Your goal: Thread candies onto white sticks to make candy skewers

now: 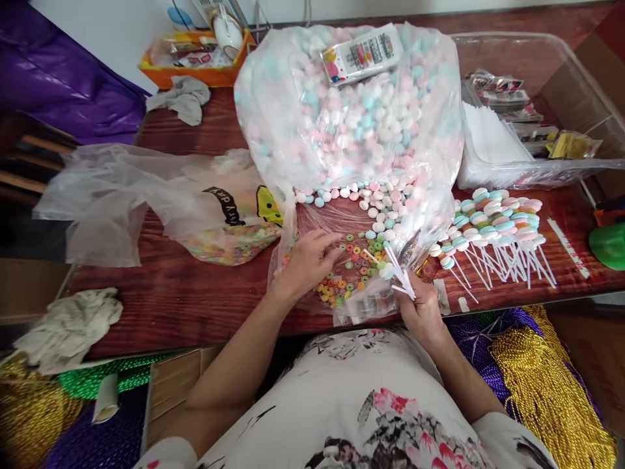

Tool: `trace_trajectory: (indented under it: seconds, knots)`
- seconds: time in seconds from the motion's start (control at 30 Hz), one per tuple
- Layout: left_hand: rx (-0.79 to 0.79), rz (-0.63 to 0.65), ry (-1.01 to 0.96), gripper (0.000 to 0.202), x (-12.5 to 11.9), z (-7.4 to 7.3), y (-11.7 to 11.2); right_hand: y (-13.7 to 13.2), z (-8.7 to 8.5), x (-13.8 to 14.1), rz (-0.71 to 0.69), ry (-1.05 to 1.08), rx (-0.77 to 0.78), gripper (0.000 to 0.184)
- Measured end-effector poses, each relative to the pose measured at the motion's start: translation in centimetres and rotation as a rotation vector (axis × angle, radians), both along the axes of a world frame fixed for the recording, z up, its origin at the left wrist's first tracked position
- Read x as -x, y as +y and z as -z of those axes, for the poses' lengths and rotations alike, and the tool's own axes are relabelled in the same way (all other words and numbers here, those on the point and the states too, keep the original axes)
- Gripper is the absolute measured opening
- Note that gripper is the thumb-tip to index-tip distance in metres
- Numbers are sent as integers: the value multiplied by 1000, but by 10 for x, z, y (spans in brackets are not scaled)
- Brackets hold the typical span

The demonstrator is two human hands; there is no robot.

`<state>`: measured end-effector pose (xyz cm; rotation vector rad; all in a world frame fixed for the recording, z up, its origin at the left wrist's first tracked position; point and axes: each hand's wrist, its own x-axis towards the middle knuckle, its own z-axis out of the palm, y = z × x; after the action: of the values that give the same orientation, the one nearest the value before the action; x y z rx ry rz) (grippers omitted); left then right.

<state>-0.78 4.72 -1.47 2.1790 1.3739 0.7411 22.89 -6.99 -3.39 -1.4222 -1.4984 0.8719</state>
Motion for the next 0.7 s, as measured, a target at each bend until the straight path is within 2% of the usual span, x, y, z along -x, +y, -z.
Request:
trace_trajectory:
  seconds: [0.07,0.13,0.23,0.33,0.43,0.57,0.7]
  knots:
    - [66,40,203,10,3,4,14,0,2,-2,-27,-11,-12,21]
    - [84,56,216,14,5,7,17,0,0,1,-68,-42,-53,17]
    - [157,34,-125,11,10,7,5,2,-7,12,-127,-56,-80,17]
    - [421,-21,-594,18,15,1,-15,6,-13,20,-161,-54,-67,18]
    - [579,-100,-903,26,12,-6,-31,11,-19,25,-201,-81,-69,18]
    - [532,-185,-1074,28,4,-10,-36,12,-21,26,-235,-82,-100,19]
    - [524,-147,-1138,26,5,-12,-34,4,-17,23,-89,-59,-161,17]
